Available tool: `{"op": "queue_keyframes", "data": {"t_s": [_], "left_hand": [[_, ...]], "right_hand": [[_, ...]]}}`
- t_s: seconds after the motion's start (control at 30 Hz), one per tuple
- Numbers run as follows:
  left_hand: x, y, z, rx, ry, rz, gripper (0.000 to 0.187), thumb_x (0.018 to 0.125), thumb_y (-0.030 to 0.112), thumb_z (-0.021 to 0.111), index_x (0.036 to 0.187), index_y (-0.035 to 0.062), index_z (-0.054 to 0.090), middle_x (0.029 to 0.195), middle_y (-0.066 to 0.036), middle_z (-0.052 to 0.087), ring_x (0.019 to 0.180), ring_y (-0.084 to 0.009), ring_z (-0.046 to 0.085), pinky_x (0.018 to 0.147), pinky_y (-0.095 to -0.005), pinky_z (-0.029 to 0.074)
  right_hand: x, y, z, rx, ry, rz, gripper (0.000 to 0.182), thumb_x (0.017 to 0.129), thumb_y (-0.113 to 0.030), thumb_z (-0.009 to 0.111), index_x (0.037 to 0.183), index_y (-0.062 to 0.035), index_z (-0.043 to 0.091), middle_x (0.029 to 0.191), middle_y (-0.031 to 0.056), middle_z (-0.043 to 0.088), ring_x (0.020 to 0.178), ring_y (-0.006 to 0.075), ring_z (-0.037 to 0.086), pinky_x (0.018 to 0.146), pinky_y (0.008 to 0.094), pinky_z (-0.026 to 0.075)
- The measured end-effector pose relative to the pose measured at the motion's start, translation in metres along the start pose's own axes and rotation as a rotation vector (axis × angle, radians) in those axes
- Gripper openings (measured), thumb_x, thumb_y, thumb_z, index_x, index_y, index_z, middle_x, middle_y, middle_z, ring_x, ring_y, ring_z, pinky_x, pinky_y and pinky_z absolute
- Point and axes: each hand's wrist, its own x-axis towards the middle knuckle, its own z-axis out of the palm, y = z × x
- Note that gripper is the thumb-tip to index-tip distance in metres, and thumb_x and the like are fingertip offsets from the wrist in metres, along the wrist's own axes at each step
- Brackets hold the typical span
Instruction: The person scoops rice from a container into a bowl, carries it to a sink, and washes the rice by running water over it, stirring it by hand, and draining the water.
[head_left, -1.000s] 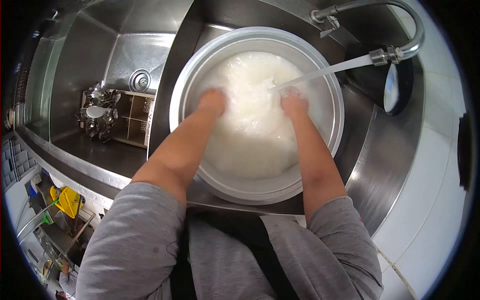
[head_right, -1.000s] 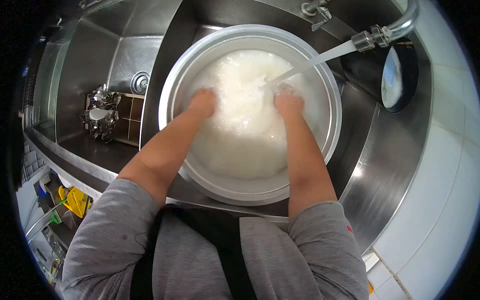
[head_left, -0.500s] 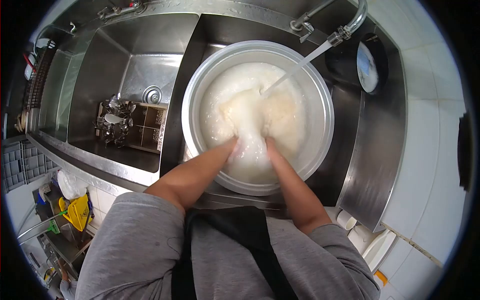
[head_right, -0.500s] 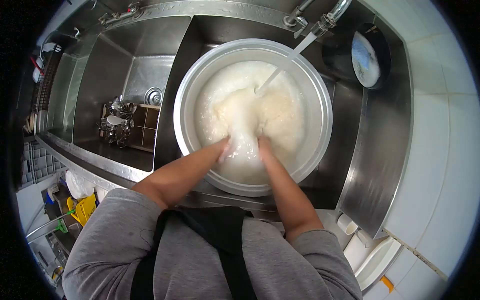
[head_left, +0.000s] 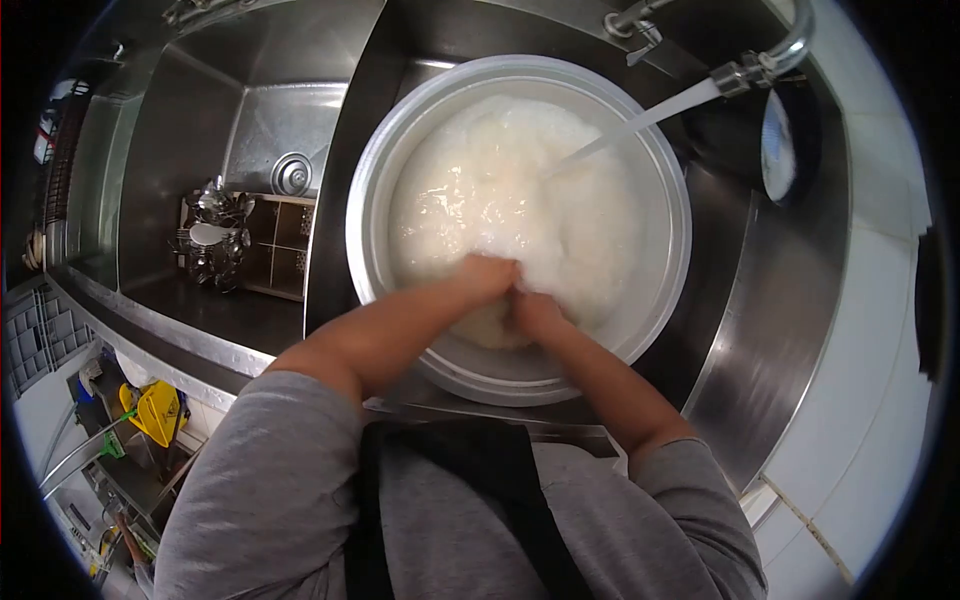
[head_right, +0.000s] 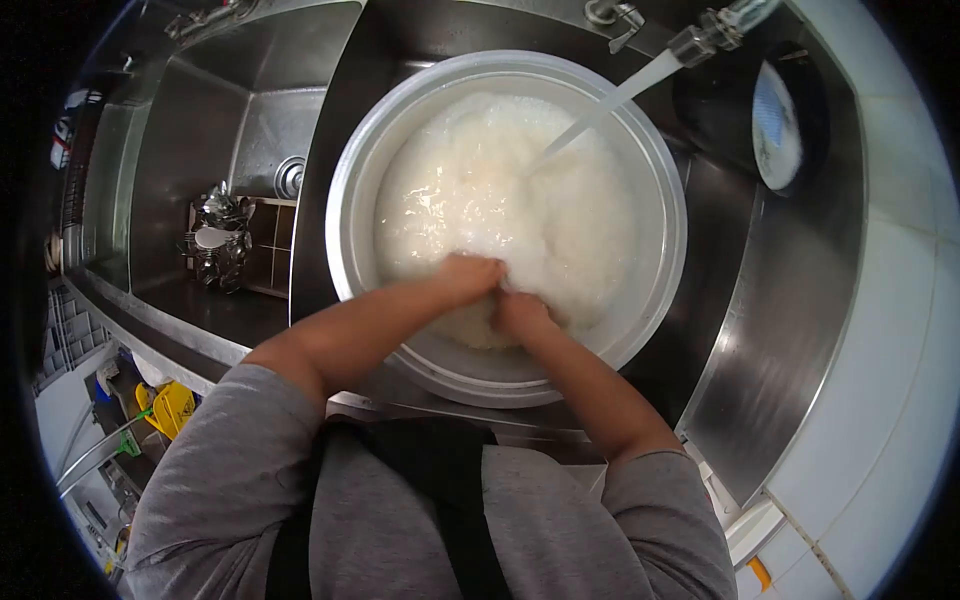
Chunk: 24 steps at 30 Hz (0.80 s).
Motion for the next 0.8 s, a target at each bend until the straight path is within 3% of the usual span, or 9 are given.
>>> {"op": "queue_keyframes", "data": {"t_s": [0.1, 0.2, 0.27, 0.3, 0.47, 0.5, 0.63, 0.73, 0.8], "left_hand": [[0.055, -0.043, 0.009, 0.1, -0.016, -0.054, 0.03, 0.083, 0.026, 0.05, 0.104, 0.0127, 0.067, 0.11, -0.01, 0.064, 0.099, -0.0258, 0.061, 0.08, -0.0445, 0.049], [0.074, -0.034, -0.082, 0.248, -0.261, -0.086, 0.028, 0.082, 0.027, 0.049, 0.089, 0.0119, 0.072, 0.096, -0.008, 0.069, 0.091, -0.0271, 0.065, 0.077, -0.0412, 0.05], [0.119, -0.093, -0.046, 0.075, 0.07, -0.221, 0.034, 0.08, 0.034, 0.054, 0.101, 0.0132, 0.07, 0.11, -0.01, 0.065, 0.102, -0.026, 0.062, 0.086, -0.0437, 0.047], [0.097, -0.066, -0.092, -0.118, -0.043, -0.436, 0.036, 0.081, 0.031, 0.052, 0.111, 0.0152, 0.065, 0.121, -0.01, 0.06, 0.111, -0.0303, 0.057, 0.09, -0.0423, 0.046], [0.09, -0.131, -0.084, 0.1, -0.187, -0.37, 0.039, 0.085, 0.026, 0.046, 0.118, 0.0115, 0.06, 0.126, -0.014, 0.055, 0.118, -0.0298, 0.052, 0.097, -0.0437, 0.04], [0.082, -0.134, -0.084, 0.115, -0.21, -0.309, 0.041, 0.088, 0.025, 0.043, 0.124, 0.0099, 0.057, 0.129, -0.018, 0.053, 0.12, -0.0286, 0.05, 0.101, -0.0452, 0.036], [0.038, -0.106, -0.078, 0.141, -0.23, -0.482, 0.047, 0.087, 0.028, 0.046, 0.128, 0.0055, 0.051, 0.134, -0.02, 0.047, 0.125, -0.0305, 0.044, 0.103, -0.0439, 0.035], [0.023, -0.116, -0.022, 0.198, 0.189, -0.46, 0.044, 0.093, 0.027, 0.037, 0.128, 0.0044, 0.051, 0.146, -0.027, 0.023, 0.132, -0.0417, 0.028, 0.11, -0.0479, 0.021], [-0.015, -0.064, -0.046, 0.05, 0.017, -0.702, 0.07, 0.093, 0.04, 0.036, 0.144, -0.0024, 0.013, 0.147, -0.029, 0.016, 0.133, -0.0443, 0.025, 0.11, -0.0457, 0.023]], "right_hand": [[0.095, 0.09, 0.065, 0.057, 0.136, -0.148, 0.041, 0.079, -0.027, 0.06, 0.115, -0.0072, 0.055, 0.12, 0.0179, 0.055, 0.109, 0.0304, 0.054, 0.095, 0.0403, 0.042], [0.088, 0.017, -0.057, 0.044, -0.08, 0.168, 0.038, 0.082, -0.03, 0.056, 0.114, -0.0094, 0.058, 0.118, 0.017, 0.057, 0.109, 0.0295, 0.055, 0.092, 0.0389, 0.043], [0.111, -0.006, -0.107, -0.032, -0.063, 0.251, 0.039, 0.083, -0.035, 0.053, 0.114, -0.0107, 0.06, 0.119, 0.0167, 0.058, 0.11, 0.0305, 0.055, 0.091, 0.0391, 0.044], [0.128, -0.004, -0.111, -0.115, 0.025, 0.244, 0.042, 0.084, -0.039, 0.052, 0.114, -0.0112, 0.06, 0.12, 0.0168, 0.058, 0.112, 0.0319, 0.054, 0.091, 0.0398, 0.044], [0.151, 0.049, -0.103, -0.071, 0.35, 0.317, 0.049, 0.085, -0.045, 0.049, 0.12, -0.0117, 0.057, 0.122, 0.0149, 0.058, 0.116, 0.0338, 0.051, 0.095, 0.0437, 0.041], [0.136, 0.033, -0.137, -0.179, 0.034, 0.412, 0.058, 0.086, -0.05, 0.043, 0.13, -0.0133, 0.049, 0.138, 0.0121, 0.045, 0.12, 0.0329, 0.049, 0.098, 0.047, 0.039], [0.115, 0.095, -0.132, -0.288, -0.013, 0.364, 0.064, 0.086, -0.051, 0.048, 0.137, -0.0142, 0.041, 0.138, 0.0153, 0.044, 0.118, 0.0344, 0.05, 0.096, 0.0481, 0.04], [0.071, 0.112, -0.106, -0.283, 0.356, 0.331, 0.064, 0.088, -0.046, 0.049, 0.14, -0.0114, 0.034, 0.127, 0.0213, 0.053, 0.113, 0.0372, 0.053, 0.095, 0.0485, 0.041], [0.04, 0.111, -0.087, -0.065, 0.329, 0.408, 0.064, 0.09, -0.043, 0.047, 0.141, -0.0075, 0.029, 0.119, 0.0258, 0.056, 0.109, 0.0402, 0.055, 0.094, 0.0486, 0.042]]}}
